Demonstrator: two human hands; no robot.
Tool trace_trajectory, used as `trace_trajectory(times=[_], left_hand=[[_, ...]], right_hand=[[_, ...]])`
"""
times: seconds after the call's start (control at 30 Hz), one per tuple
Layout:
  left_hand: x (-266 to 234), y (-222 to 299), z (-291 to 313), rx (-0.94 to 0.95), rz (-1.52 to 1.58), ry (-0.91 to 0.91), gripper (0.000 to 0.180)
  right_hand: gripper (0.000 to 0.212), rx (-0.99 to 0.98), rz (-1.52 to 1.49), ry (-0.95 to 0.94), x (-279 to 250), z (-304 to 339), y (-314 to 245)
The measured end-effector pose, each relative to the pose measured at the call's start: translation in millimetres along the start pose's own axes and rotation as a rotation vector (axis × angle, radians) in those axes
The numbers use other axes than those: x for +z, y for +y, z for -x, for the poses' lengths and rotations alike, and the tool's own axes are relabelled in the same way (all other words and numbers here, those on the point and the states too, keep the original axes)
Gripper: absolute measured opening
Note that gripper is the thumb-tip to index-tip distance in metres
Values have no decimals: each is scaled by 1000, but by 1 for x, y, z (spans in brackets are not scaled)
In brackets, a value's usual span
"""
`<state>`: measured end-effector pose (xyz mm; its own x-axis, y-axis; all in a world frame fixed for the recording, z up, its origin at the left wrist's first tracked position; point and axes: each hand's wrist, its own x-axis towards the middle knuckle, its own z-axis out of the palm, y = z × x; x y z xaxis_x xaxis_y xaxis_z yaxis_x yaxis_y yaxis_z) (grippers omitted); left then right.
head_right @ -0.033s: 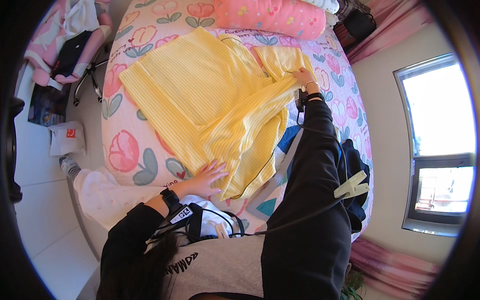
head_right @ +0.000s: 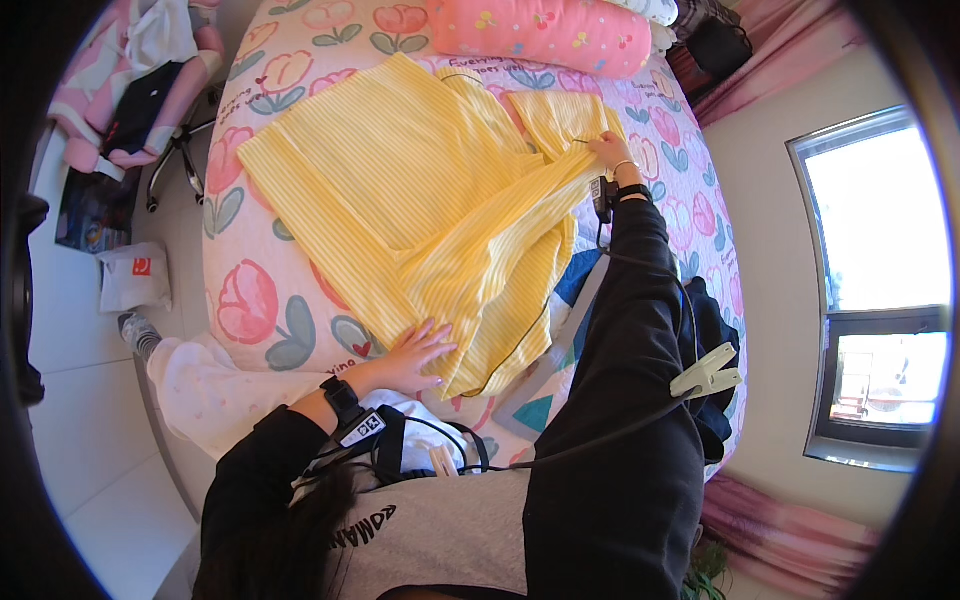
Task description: The person folds a yellow shirt on a bed, aligning the sides and sleeves, then folds it into a compact rectangle. They place the folded shirt on a stack and then fold a light green blanket, smoothing and aligning it before placing it on the bed.
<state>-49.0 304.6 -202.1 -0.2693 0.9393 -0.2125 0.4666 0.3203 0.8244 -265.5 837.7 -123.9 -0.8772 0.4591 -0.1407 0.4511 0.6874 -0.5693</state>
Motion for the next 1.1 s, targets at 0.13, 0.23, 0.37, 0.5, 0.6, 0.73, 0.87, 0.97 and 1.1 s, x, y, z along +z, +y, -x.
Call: trace_trajectory(times=[0.13,0.23,0.37,0.5,0.6,0.73,0.87,0.97,1.1], left_hand=[[-2,7,1,-14,-32,9,68],[-4,19,2,-39,-130,130,65],[-10,37,-4,-43,-143,300,59],[-15,48,-13,64,-175,259,51],[-10,51,-18,93,-309,180,43],[-1,44,-24,127,-306,242,28],[6,30,-32,177,-145,262,13],[9,24,-36,244,8,250,9],[9,25,-35,303,24,193,13]], right_hand=[[52,-36,373,-48,-24,11,-4],[66,91,570,-251,-30,13,-9],[62,-42,873,-505,-27,14,-8],[49,-149,614,-147,-30,20,-14],[35,-206,108,126,-38,19,-33],[25,-346,113,92,-47,15,-57],[23,-552,269,226,-43,11,-71],[27,-426,573,337,-35,14,-71],[50,-93,691,376,1,27,-46]])
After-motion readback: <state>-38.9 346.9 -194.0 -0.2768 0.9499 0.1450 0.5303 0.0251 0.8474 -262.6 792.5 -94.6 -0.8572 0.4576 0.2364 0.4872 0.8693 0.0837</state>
